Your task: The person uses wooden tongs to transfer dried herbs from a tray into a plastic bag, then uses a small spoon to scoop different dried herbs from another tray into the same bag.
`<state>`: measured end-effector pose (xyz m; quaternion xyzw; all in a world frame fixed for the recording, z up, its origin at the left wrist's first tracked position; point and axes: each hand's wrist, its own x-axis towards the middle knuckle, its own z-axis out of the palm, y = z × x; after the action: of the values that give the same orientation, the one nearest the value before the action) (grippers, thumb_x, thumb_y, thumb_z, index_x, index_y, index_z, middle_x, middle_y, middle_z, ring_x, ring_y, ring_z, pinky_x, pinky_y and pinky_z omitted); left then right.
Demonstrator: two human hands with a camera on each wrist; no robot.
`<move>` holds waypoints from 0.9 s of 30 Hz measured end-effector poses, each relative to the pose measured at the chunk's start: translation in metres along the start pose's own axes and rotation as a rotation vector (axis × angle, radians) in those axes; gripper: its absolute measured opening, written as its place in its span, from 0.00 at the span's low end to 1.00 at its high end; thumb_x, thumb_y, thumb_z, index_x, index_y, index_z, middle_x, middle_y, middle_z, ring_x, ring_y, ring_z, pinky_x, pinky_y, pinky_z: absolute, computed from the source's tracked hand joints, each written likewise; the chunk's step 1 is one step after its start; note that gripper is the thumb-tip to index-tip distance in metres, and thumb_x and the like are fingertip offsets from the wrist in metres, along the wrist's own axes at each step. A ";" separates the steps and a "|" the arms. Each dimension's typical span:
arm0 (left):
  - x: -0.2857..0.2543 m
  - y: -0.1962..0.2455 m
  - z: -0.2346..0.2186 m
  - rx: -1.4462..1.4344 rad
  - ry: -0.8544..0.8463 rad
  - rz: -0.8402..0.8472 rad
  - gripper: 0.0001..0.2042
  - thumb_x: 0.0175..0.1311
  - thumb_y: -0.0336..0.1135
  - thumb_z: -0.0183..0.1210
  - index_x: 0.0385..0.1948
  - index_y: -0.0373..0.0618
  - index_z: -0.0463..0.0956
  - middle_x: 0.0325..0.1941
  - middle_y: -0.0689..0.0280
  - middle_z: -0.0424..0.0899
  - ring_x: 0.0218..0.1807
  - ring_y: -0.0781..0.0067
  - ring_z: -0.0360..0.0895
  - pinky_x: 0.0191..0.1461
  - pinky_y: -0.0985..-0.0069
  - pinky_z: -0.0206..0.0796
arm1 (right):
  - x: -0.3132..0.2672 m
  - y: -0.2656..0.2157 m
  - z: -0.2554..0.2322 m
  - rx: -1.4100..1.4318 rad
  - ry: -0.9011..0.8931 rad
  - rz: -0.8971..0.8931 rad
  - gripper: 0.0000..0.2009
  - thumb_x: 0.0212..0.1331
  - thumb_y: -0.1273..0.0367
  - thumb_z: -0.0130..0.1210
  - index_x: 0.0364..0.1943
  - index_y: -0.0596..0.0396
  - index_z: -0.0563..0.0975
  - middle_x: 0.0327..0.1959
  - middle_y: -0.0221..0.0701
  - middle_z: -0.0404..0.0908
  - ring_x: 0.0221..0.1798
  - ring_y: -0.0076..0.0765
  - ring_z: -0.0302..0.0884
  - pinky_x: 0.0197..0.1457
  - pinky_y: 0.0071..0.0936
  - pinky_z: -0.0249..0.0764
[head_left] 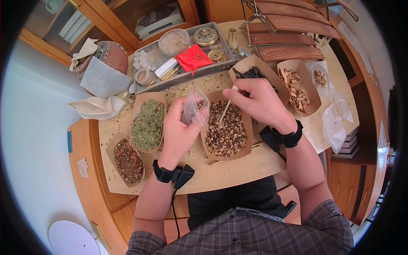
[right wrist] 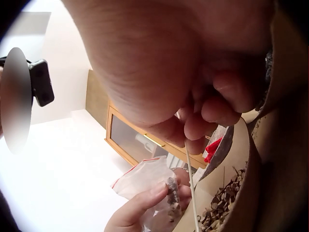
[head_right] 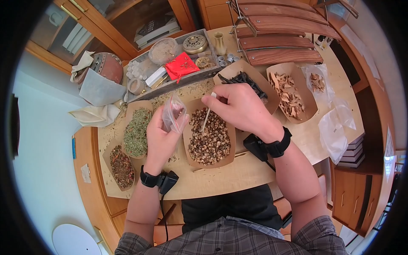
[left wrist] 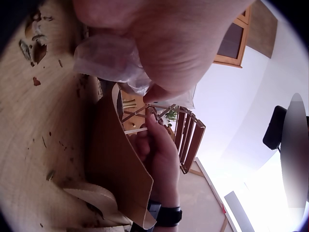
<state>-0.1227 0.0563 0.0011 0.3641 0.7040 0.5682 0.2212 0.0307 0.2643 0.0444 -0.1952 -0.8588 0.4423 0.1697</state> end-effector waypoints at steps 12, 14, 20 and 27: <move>0.000 0.001 0.001 0.017 0.005 0.009 0.19 0.75 0.34 0.74 0.62 0.40 0.81 0.55 0.68 0.87 0.55 0.81 0.82 0.61 0.75 0.76 | -0.001 0.000 0.000 0.040 -0.062 0.034 0.22 0.74 0.57 0.67 0.31 0.66 0.81 0.20 0.43 0.70 0.23 0.39 0.61 0.31 0.41 0.66; 0.000 0.002 0.001 0.020 0.004 0.007 0.19 0.75 0.34 0.74 0.62 0.40 0.81 0.55 0.69 0.87 0.54 0.81 0.82 0.61 0.75 0.76 | -0.001 0.002 0.000 0.030 -0.061 0.019 0.22 0.74 0.57 0.67 0.31 0.65 0.81 0.20 0.44 0.71 0.23 0.40 0.62 0.31 0.41 0.67; 0.001 -0.002 0.003 0.009 0.032 0.054 0.16 0.74 0.36 0.74 0.57 0.40 0.83 0.50 0.67 0.89 0.50 0.79 0.84 0.56 0.74 0.77 | -0.002 0.001 0.001 0.023 -0.050 -0.015 0.21 0.74 0.58 0.67 0.31 0.65 0.82 0.21 0.46 0.75 0.22 0.46 0.68 0.31 0.41 0.69; 0.001 -0.004 0.000 0.041 0.001 0.047 0.20 0.75 0.32 0.74 0.64 0.39 0.81 0.56 0.68 0.88 0.56 0.81 0.82 0.63 0.76 0.75 | -0.002 0.003 0.002 0.011 -0.059 -0.032 0.20 0.73 0.59 0.68 0.30 0.65 0.82 0.20 0.47 0.75 0.22 0.50 0.69 0.31 0.42 0.69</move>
<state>-0.1239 0.0566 -0.0024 0.3847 0.7068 0.5591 0.1997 0.0317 0.2635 0.0407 -0.1673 -0.8640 0.4498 0.1523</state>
